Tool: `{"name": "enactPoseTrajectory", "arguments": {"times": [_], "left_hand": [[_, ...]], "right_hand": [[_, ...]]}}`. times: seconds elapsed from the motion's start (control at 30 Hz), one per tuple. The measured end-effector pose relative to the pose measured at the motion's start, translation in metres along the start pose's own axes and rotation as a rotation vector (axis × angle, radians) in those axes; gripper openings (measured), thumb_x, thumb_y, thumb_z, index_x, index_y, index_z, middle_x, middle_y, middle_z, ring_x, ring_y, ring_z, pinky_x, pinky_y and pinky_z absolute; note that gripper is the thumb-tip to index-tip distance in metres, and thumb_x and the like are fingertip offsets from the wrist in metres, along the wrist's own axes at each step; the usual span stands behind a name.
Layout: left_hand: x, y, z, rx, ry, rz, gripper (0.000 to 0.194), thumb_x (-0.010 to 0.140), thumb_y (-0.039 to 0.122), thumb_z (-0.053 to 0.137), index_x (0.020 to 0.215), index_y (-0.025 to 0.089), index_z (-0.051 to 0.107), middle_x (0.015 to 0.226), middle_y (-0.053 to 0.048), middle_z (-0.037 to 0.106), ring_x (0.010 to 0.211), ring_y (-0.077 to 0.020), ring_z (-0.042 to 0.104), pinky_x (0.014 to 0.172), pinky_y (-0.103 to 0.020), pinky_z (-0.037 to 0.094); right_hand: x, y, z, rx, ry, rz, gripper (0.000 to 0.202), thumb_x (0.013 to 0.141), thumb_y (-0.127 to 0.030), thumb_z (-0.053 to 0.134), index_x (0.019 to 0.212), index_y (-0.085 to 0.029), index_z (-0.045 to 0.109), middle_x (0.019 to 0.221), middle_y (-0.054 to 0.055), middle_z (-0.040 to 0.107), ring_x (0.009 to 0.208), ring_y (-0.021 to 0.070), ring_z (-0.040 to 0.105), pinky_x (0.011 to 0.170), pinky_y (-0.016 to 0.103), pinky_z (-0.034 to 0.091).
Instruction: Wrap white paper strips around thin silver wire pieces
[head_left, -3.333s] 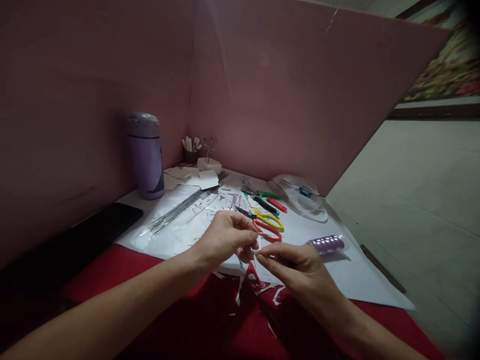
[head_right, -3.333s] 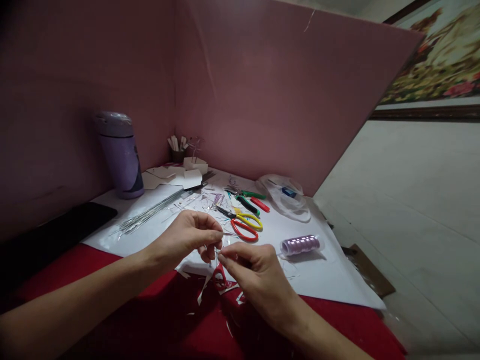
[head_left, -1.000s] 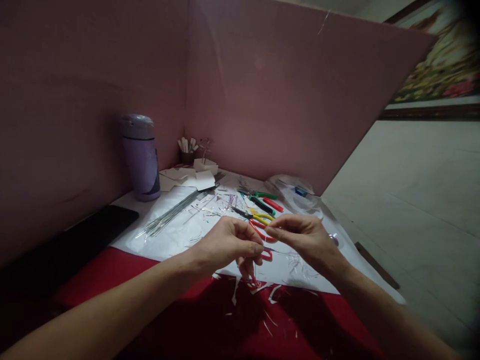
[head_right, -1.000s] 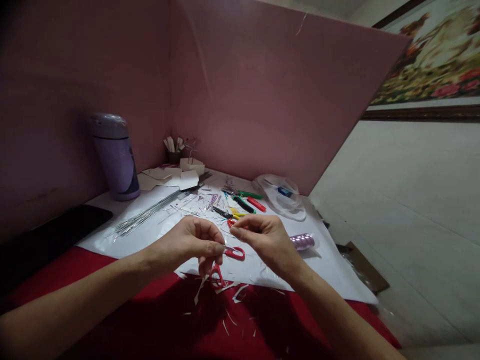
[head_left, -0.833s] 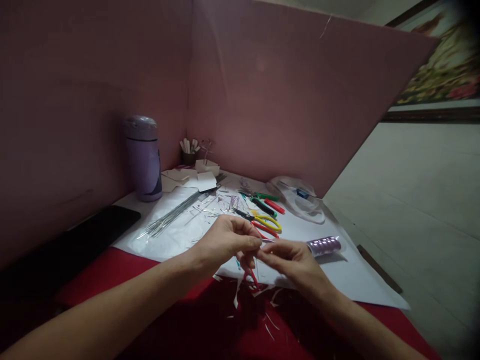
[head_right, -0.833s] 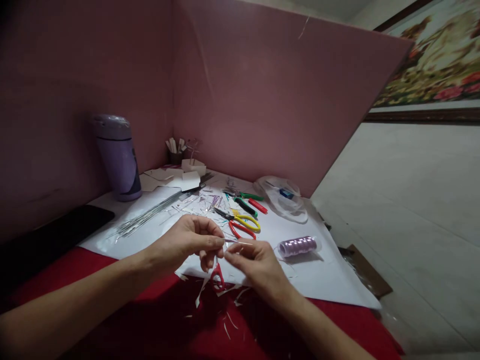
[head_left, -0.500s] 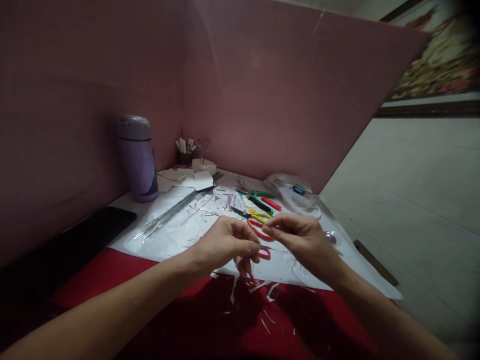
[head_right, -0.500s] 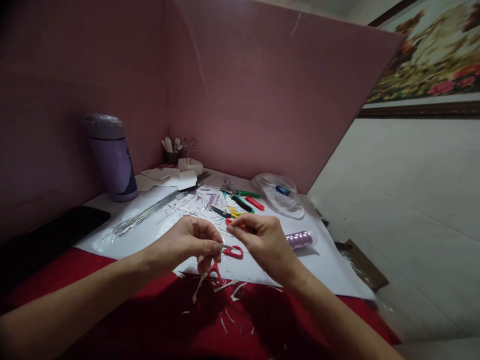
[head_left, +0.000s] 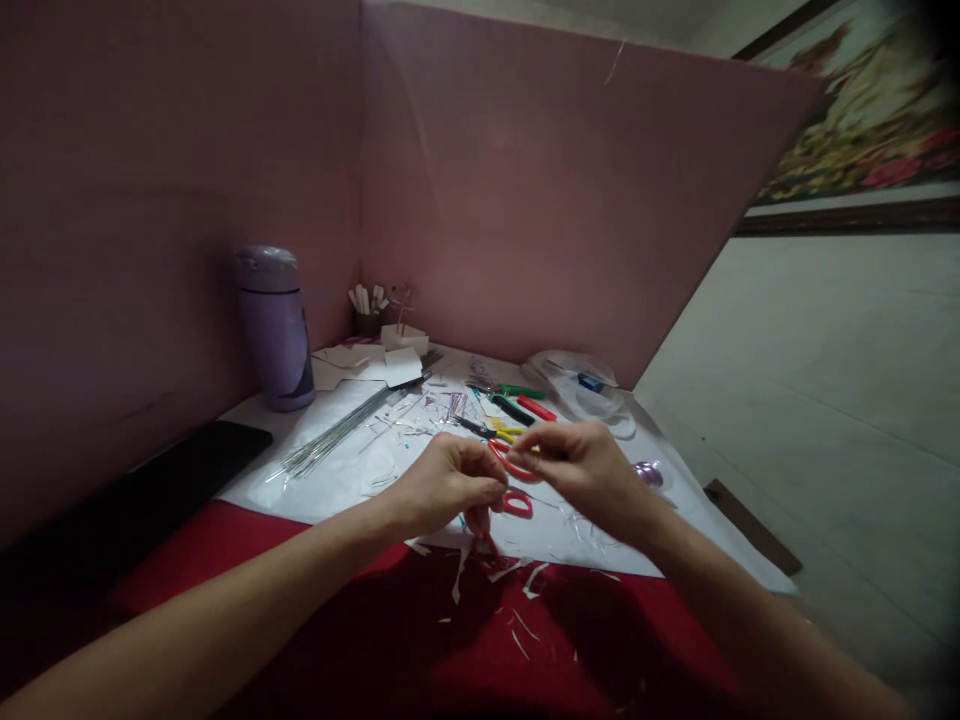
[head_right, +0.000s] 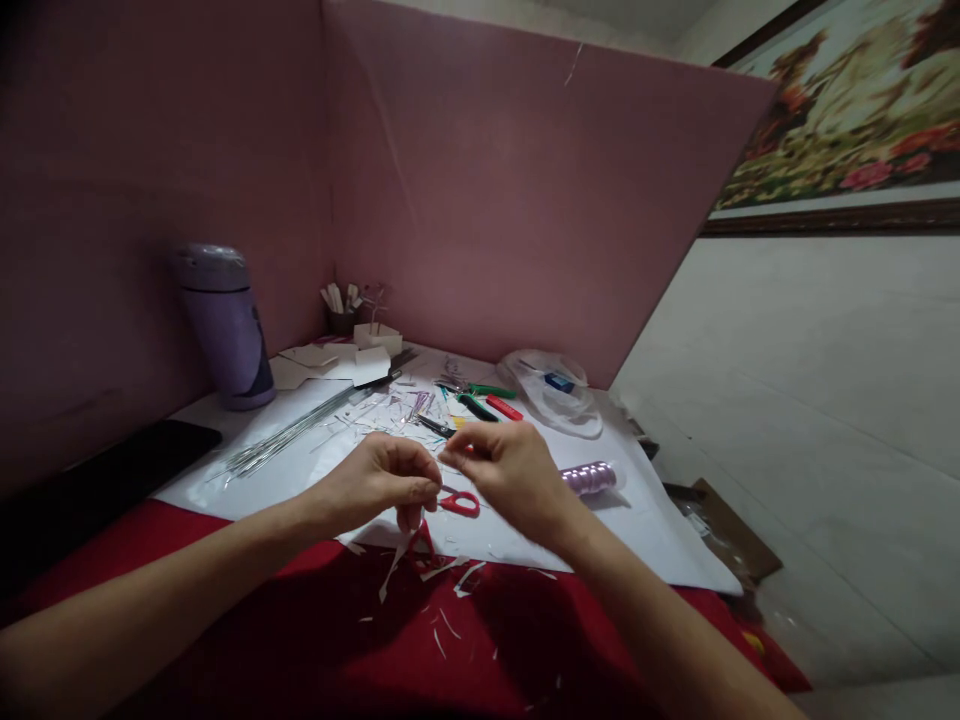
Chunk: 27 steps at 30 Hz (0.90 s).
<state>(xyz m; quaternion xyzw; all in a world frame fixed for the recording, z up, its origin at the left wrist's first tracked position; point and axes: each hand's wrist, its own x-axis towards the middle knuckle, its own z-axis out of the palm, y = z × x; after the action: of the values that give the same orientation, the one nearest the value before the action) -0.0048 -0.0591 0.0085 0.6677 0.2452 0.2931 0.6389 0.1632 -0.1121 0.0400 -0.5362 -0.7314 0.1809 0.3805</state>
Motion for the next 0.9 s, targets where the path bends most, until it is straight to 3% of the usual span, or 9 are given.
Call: {"name": "enactPoseTrajectory", "arguments": {"times": [0.07,0.17,0.33,0.5,0.63,0.73,0.9], "left_hand": [[0.003,0.007,-0.003,-0.055,-0.040,0.023,0.009,0.066,0.017,0.064,0.071,0.009,0.061,0.057,-0.004,0.063,0.042,-0.0112,0.057,0.043,-0.022,0.047],[0.014,0.022,-0.010,-0.076,-0.003,0.086,0.011,0.068,0.019,0.064,0.069,0.008,0.061,0.058,-0.005,0.064,0.044,-0.0108,0.057,0.045,-0.023,0.047],[0.041,0.038,-0.015,0.044,0.174,0.015,0.004,0.066,0.009,0.060,0.063,0.009,0.058,0.047,0.000,0.057,0.040,-0.0082,0.053,0.044,-0.021,0.047],[0.055,0.031,-0.013,0.177,0.069,-0.014,0.005,0.061,0.003,0.061,0.058,0.008,0.061,0.045,-0.002,0.058,0.035,-0.0102,0.053,0.037,-0.021,0.044],[0.051,0.025,-0.013,0.080,-0.108,-0.004,0.004,0.067,0.011,0.065,0.070,0.008,0.064,0.053,-0.003,0.063,0.043,-0.0107,0.058,0.044,-0.022,0.048],[0.047,0.019,-0.016,-0.098,-0.126,-0.006,0.011,0.070,0.016,0.067,0.076,0.007,0.064,0.056,-0.004,0.064,0.048,-0.0104,0.061,0.048,-0.020,0.049],[0.048,0.002,-0.022,-0.265,-0.045,-0.066,0.013,0.067,0.014,0.070,0.074,0.005,0.064,0.066,-0.008,0.067,0.057,-0.0106,0.063,0.058,-0.021,0.051]], "right_hand": [[0.016,0.011,-0.005,0.196,-0.035,0.082,0.014,0.072,-0.028,0.066,0.066,-0.015,0.067,0.054,-0.002,0.054,0.050,0.0091,0.044,0.048,0.022,0.032],[0.028,0.027,0.005,0.410,-0.011,0.132,0.019,0.069,-0.034,0.067,0.069,-0.016,0.066,0.055,-0.002,0.056,0.049,0.0092,0.046,0.048,0.023,0.034],[0.023,0.032,0.021,0.390,0.077,0.043,0.018,0.071,-0.034,0.065,0.074,-0.017,0.069,0.064,0.000,0.061,0.057,0.0113,0.050,0.053,0.024,0.037],[0.024,0.024,-0.005,-0.007,0.123,-0.048,0.014,0.074,-0.025,0.060,0.067,-0.018,0.070,0.051,-0.002,0.053,0.050,0.0097,0.042,0.049,0.024,0.028],[0.032,0.034,-0.020,0.220,0.057,-0.007,0.011,0.070,-0.025,0.066,0.065,-0.016,0.068,0.058,-0.001,0.060,0.054,0.0102,0.049,0.052,0.023,0.035],[0.032,0.048,-0.010,0.324,0.042,0.037,0.017,0.071,-0.032,0.066,0.069,-0.015,0.066,0.059,0.000,0.062,0.053,0.0106,0.053,0.052,0.023,0.040],[0.025,0.064,0.019,0.388,0.086,0.055,0.022,0.074,-0.036,0.063,0.079,-0.015,0.067,0.070,0.005,0.069,0.063,0.0146,0.062,0.057,0.026,0.046]]}}
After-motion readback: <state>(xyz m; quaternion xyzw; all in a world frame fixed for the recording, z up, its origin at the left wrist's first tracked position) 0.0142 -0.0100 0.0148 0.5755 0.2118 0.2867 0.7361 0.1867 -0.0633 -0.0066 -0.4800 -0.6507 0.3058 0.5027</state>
